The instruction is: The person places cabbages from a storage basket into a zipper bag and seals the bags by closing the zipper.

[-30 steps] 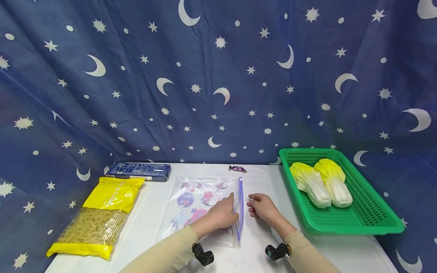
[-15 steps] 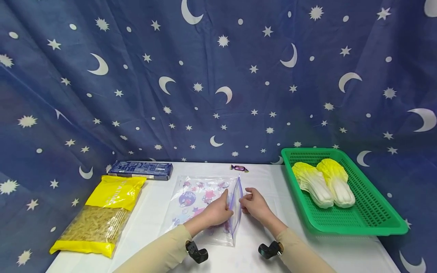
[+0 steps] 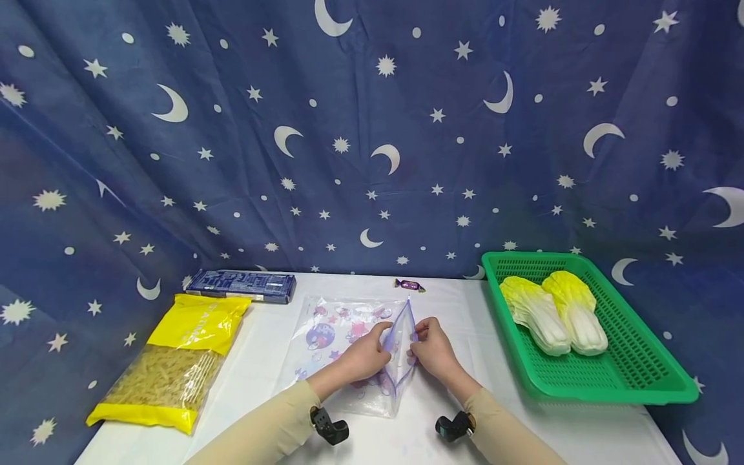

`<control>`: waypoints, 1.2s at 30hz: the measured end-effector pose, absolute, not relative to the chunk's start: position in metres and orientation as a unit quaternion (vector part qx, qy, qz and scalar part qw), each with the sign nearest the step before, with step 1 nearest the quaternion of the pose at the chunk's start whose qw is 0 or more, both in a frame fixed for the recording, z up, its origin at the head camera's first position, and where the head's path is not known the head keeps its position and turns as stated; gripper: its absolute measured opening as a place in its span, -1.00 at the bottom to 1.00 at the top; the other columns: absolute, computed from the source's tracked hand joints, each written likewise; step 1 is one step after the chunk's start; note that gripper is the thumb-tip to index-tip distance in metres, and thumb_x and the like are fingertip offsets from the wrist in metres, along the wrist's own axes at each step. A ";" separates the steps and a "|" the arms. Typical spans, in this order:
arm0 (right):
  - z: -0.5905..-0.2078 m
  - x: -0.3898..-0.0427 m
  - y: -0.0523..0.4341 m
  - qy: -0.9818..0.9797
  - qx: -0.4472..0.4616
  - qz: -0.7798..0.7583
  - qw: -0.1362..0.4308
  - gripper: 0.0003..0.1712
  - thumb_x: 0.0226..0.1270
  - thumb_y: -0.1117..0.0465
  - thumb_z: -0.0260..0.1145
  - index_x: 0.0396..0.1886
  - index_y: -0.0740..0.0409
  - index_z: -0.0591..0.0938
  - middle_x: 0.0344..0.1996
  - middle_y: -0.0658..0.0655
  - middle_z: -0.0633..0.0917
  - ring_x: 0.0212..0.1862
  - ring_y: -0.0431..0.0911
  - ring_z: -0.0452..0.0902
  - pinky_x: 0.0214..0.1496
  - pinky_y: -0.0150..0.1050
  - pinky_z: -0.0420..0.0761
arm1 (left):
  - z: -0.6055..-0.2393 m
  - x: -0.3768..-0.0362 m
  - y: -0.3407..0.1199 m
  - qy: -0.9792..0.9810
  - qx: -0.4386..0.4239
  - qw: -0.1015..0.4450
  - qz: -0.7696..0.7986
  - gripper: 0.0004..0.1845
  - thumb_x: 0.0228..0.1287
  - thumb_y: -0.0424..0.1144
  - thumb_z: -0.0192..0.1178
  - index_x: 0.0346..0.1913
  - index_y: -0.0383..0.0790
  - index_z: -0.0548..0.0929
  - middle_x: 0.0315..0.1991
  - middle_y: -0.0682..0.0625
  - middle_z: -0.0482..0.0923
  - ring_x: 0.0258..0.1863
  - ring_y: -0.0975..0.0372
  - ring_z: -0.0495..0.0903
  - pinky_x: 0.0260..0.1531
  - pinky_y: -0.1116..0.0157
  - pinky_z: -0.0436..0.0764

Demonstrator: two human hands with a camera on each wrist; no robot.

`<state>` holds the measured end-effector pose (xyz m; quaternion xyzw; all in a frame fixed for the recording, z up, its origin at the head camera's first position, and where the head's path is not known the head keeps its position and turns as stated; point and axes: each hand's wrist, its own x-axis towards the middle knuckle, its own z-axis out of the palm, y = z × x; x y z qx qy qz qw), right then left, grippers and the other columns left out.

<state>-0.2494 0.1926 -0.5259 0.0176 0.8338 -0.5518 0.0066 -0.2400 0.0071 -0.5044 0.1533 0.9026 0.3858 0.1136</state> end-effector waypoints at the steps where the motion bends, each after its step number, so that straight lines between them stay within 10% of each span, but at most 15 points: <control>1: -0.526 -0.250 0.192 0.833 0.017 -0.553 0.008 -0.53 0.06 0.60 0.28 0.01 0.41 0.41 -0.19 0.34 0.54 -0.35 -0.02 0.57 -0.39 -0.26 0.69 | -0.504 -0.241 0.006 0.904 0.157 0.112 0.382 -0.26 0.26 -0.37 0.19 0.53 -0.18 0.29 -0.37 -0.15 0.57 -0.65 0.25 0.41 -0.74 0.32 0.50; 10: -0.519 -0.248 0.188 0.848 -0.006 -0.530 0.006 -0.49 0.09 0.57 0.28 0.12 0.42 0.52 -0.14 0.32 0.62 -0.33 -0.05 0.59 -0.36 -0.34 0.63 | -0.504 -0.242 0.003 0.906 0.206 0.135 0.343 -0.41 0.28 -0.39 0.15 0.41 -0.21 0.53 0.40 -0.19 0.42 0.29 0.00 0.49 0.23 0.09 0.57; 19: -0.517 -0.247 0.188 0.866 -0.005 -0.500 0.007 -0.29 0.10 0.53 0.24 0.34 0.51 0.44 0.08 0.47 0.60 -0.29 -0.06 0.63 -0.31 -0.28 0.67 | -0.504 -0.244 0.003 0.888 0.190 0.124 0.400 -0.46 0.41 -0.34 0.19 0.42 -0.35 0.47 0.08 -0.16 0.64 -0.66 0.28 0.57 -0.57 0.34 0.63; 30: -0.513 -0.245 0.188 0.888 -0.025 -0.459 -0.015 -0.14 0.05 0.51 0.34 0.46 0.33 0.40 0.12 0.37 0.58 -0.15 0.06 0.52 -0.26 -0.24 0.60 | -0.488 -0.245 -0.004 0.884 0.195 0.131 0.403 -0.43 0.27 -0.52 0.08 0.37 -0.33 0.54 0.45 -0.25 0.36 -0.67 0.21 0.61 -0.71 0.39 0.54; 36: -0.512 -0.247 0.188 0.885 -0.016 -0.465 -0.005 -0.03 -0.09 0.56 0.24 0.49 0.34 0.35 0.00 0.25 0.55 -0.39 -0.05 0.47 -0.49 -0.26 0.60 | -0.479 -0.250 -0.015 0.875 0.202 0.136 0.418 -0.44 0.33 -0.53 0.03 0.40 -0.33 0.50 0.46 -0.24 0.36 -0.64 0.17 0.61 -0.60 0.35 0.61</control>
